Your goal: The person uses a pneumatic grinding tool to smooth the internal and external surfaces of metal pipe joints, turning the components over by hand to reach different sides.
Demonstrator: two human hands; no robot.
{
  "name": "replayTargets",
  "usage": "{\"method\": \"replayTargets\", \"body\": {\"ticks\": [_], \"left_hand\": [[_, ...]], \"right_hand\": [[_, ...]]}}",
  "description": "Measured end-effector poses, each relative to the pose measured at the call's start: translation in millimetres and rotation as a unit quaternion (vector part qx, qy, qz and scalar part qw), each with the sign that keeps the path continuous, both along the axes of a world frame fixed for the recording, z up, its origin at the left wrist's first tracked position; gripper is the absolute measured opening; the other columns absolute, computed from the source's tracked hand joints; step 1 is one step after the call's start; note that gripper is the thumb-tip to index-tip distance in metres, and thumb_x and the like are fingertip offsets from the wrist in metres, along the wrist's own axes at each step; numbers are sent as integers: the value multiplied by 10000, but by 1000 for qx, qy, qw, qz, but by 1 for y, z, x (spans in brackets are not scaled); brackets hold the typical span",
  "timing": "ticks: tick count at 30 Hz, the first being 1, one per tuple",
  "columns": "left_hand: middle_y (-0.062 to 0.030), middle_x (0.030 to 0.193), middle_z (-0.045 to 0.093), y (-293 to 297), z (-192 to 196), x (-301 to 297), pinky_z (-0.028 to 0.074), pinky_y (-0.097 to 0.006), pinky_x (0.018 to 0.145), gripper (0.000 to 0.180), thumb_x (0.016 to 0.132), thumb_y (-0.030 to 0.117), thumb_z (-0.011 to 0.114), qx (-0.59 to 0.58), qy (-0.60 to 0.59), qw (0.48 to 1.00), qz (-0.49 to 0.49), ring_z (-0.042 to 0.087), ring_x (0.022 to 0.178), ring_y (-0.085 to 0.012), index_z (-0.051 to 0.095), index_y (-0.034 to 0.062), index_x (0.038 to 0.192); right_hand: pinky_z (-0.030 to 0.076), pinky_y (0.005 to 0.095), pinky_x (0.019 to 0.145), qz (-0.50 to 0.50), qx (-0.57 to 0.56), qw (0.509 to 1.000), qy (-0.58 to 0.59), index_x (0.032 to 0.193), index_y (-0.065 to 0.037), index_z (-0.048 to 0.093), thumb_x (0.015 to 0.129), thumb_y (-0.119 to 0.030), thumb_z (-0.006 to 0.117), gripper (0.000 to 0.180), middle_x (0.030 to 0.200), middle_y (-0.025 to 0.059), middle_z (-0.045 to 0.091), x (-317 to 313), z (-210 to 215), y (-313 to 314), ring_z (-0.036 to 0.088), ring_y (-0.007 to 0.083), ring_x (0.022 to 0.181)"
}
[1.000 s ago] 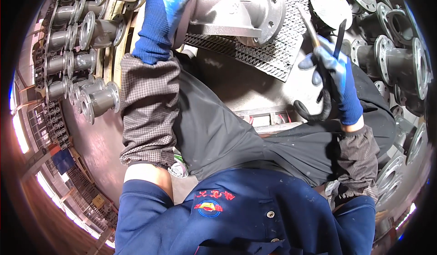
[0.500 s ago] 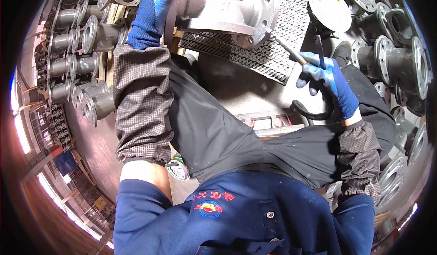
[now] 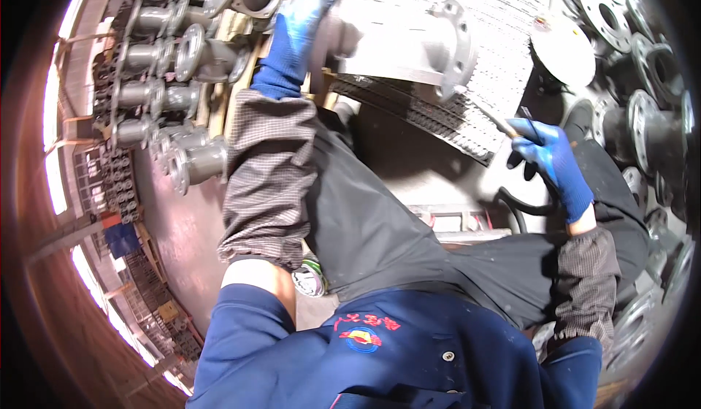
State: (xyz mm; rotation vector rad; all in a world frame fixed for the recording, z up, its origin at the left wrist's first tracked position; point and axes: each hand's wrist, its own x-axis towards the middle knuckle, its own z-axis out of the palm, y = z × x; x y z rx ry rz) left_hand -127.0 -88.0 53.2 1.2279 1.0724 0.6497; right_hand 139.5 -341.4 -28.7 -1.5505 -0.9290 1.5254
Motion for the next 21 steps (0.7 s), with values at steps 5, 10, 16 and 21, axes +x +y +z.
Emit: {"method": "replayTargets", "body": {"ticks": [5,10,16,21], "left_hand": [[-104,1204,529,-9,2,-11,427,-307,945,553,934,445,449,141,69,988,-4,515,1103,-186,445,31,1301],[-143,1239,523,-1,-23,-33,414,-326,980,464,949,277,455,366,107,922,-75,525,1131,-239,420,0,1319],[-172,1137,602,-8,-27,-49,421,-418,990,372,871,34,524,652,214,713,-142,571,1095,-331,528,46,1243],[-253,1200,545,-32,-30,-50,423,-412,962,370,840,59,571,640,196,726,-158,517,1140,-424,550,79,1209]], "right_hand": [[413,187,492,-156,-1,986,-51,1213,0,544,904,-198,521,367,743,29,613,-7,28,7,563,62,619],[410,194,494,-159,36,986,-32,1234,7,524,925,-245,464,404,756,69,656,-17,41,7,506,64,517],[425,192,548,-166,63,980,91,1250,53,477,919,-238,434,443,833,94,664,-25,48,11,526,70,558],[454,192,577,-167,47,975,139,1220,55,496,923,-212,434,405,883,109,671,-33,48,12,549,83,588]]}}
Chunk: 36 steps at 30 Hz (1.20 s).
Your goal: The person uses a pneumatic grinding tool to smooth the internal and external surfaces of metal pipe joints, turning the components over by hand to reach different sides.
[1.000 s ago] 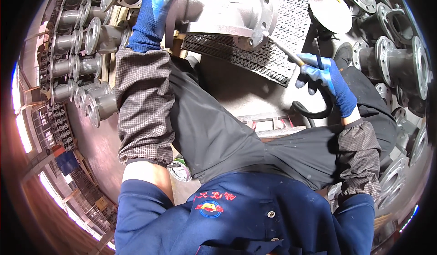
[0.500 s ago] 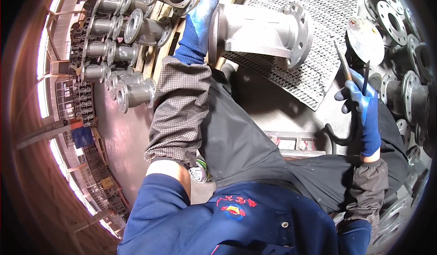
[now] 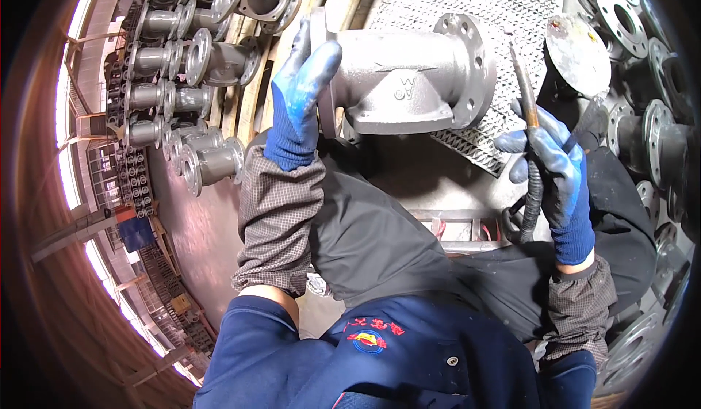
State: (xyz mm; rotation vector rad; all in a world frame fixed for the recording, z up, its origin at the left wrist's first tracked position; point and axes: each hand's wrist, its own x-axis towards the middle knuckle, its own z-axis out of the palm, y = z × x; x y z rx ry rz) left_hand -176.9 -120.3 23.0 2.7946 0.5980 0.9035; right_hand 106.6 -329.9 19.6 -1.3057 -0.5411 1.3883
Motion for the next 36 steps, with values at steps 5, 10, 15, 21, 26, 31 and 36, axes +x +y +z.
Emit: {"method": "replayTargets", "body": {"ticks": [5,10,15,21,26,31,36], "left_hand": [[-201,1353,443,-41,23,33,380,-307,982,600,809,133,626,-366,-124,914,122,482,1188,-216,400,0,1348],[-191,1366,432,-38,25,42,322,-275,1022,613,803,165,640,-267,-73,954,114,422,1250,-204,409,-17,1341],[-179,1278,493,-42,20,54,405,-328,955,585,856,292,536,-325,-137,933,73,513,1132,-238,398,-24,1329],[-188,1356,403,-49,17,27,499,-330,808,767,890,646,314,-608,-194,769,-22,574,982,-246,176,153,1460],[-159,1448,292,-81,37,42,294,-332,1026,551,990,368,243,-687,-329,647,-36,377,1230,-202,198,47,1435],[-173,1431,330,-75,33,44,217,-344,1104,552,976,319,261,-531,-277,800,37,318,1322,-227,275,-36,1399],[-164,1408,371,-77,29,49,302,-303,1054,514,975,286,305,-512,-196,834,66,390,1275,-223,340,-40,1371]], "right_hand": [[490,222,582,8,30,999,13,1155,2,535,898,-62,472,272,1036,162,635,2,-9,-3,588,109,627],[459,195,650,21,40,999,24,1220,63,498,933,-240,443,421,942,89,670,-15,7,5,551,78,662],[484,215,666,76,168,980,73,1036,49,620,913,-225,523,315,913,80,670,-52,10,34,595,101,695],[503,208,591,167,179,937,248,964,73,617,880,-133,569,228,836,126,669,-104,14,65,635,123,665],[507,214,537,319,203,859,346,985,60,622,944,-371,442,468,859,189,676,-109,4,60,649,164,630],[494,252,523,331,104,903,255,937,65,631,922,-410,477,500,764,148,674,-123,21,63,617,156,543],[499,406,543,77,95,819,-561,729,-101,628,740,-273,637,172,623,115,599,-121,27,53,615,302,593]]}}
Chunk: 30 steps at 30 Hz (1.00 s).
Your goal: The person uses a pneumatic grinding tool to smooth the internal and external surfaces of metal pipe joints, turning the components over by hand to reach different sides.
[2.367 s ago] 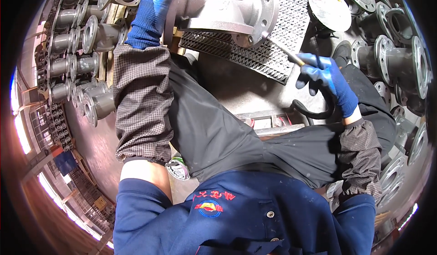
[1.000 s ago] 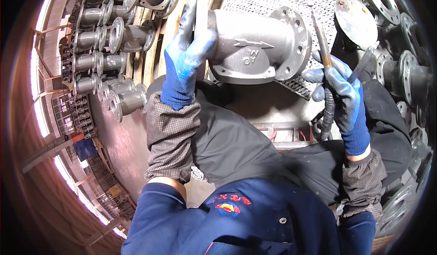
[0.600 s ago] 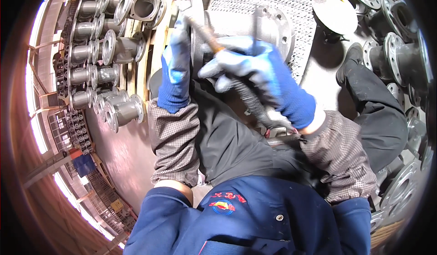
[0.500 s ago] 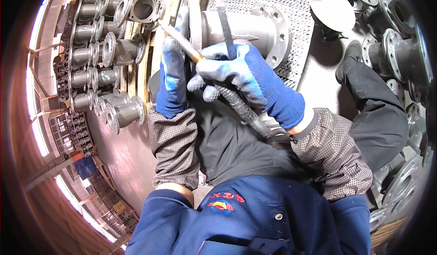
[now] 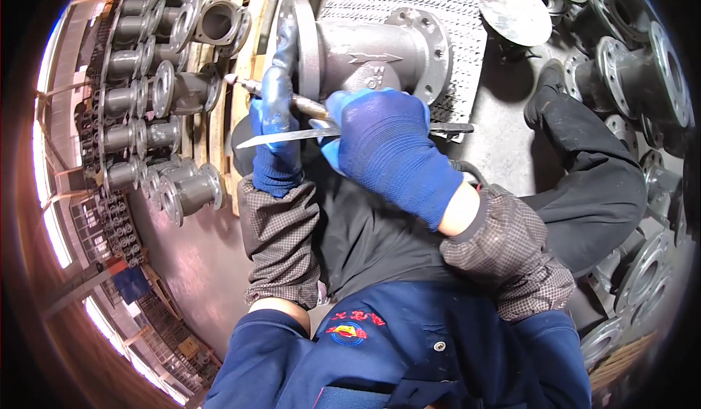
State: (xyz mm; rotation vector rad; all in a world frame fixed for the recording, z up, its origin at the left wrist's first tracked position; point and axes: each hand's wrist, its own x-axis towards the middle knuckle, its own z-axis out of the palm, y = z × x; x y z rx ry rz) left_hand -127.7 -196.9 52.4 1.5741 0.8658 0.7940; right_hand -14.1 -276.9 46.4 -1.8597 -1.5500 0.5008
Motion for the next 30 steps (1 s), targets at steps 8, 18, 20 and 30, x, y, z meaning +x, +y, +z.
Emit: {"method": "replayTargets", "body": {"ticks": [8,18,20,30], "left_hand": [[-159,1255,496,9,-5,3,382,-302,938,622,914,354,470,156,128,979,23,498,1104,-217,324,-33,1379],[-62,1181,501,13,-15,-3,389,-243,870,523,846,106,583,101,57,990,80,494,994,-123,399,-44,1312],[-66,1218,485,14,-16,-2,376,-245,894,547,848,106,574,102,62,990,72,491,1019,-129,376,-43,1336],[-123,1436,325,3,-3,6,257,-345,1064,588,859,120,513,96,39,993,49,360,1273,-217,309,-36,1388]], "right_hand": [[508,299,571,-245,187,803,509,1047,-21,596,793,-132,611,278,780,106,647,79,-70,-49,645,223,729],[543,306,550,-449,-50,710,540,1006,79,536,870,-174,551,287,782,166,639,173,-272,-62,664,262,639],[509,298,507,-415,-35,765,490,1038,19,553,871,-275,609,342,759,94,627,190,-298,-60,637,216,586],[442,244,437,-425,-61,826,364,1169,-51,560,931,-492,435,516,777,53,598,182,-144,-70,544,101,597]]}}
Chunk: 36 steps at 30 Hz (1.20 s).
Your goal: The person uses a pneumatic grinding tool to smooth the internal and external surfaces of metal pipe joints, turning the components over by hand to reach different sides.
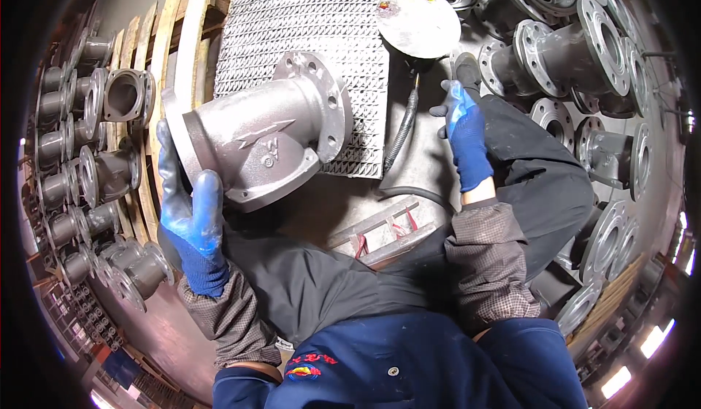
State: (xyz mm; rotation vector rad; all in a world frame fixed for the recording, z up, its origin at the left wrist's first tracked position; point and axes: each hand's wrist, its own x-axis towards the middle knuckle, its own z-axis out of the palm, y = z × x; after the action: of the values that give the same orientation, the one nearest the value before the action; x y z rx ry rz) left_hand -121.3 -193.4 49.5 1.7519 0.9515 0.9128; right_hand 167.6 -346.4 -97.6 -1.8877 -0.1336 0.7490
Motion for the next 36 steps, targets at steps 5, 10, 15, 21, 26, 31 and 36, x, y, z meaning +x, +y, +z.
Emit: {"method": "replayTargets", "body": {"ticks": [5,10,15,21,26,31,36], "left_hand": [[-128,1420,348,1,-2,2,222,-316,1073,625,833,46,561,-23,-34,999,2,341,1289,-193,296,-54,1390],[-131,1400,367,1,3,1,274,-302,1044,634,828,24,554,-37,-20,999,13,387,1247,-189,285,-46,1398],[-136,1400,364,-1,4,5,285,-310,1043,642,827,29,546,-32,-15,999,15,400,1239,-193,275,-34,1406],[-149,1402,357,-2,4,3,265,-346,1061,587,874,162,510,-4,20,999,26,373,1260,-230,309,-50,1383],[-140,1416,341,-5,10,6,273,-321,1052,624,832,16,515,-60,-3,998,32,383,1255,-205,272,-44,1403],[-137,1414,342,-6,9,8,276,-321,1050,627,830,9,525,-59,-6,998,32,382,1253,-202,275,-43,1402],[-135,1388,379,-3,6,2,285,-321,1045,642,819,-4,551,-66,-20,997,34,398,1241,-207,277,-52,1398]], "right_hand": [[466,319,521,82,-24,992,-88,953,6,641,880,-187,486,258,688,130,620,59,-1,-13,570,178,536],[488,424,782,200,-258,872,-365,994,-139,664,824,-159,484,249,946,187,630,68,32,2,606,360,888],[489,416,808,188,-281,880,-333,1054,-175,660,821,-166,491,288,975,163,640,67,25,4,613,341,915],[518,356,707,153,-205,947,-193,1076,-110,655,808,-127,463,330,876,178,670,59,29,11,669,253,770],[517,319,617,149,-166,953,-204,1071,-68,651,807,-87,446,336,773,173,664,71,5,5,658,205,632],[478,269,486,95,-75,991,-48,1104,3,613,813,-24,417,352,698,134,639,62,19,11,628,171,579],[432,230,434,84,106,984,118,1140,46,568,823,4,404,360,802,142,643,57,21,10,604,163,542]]}}
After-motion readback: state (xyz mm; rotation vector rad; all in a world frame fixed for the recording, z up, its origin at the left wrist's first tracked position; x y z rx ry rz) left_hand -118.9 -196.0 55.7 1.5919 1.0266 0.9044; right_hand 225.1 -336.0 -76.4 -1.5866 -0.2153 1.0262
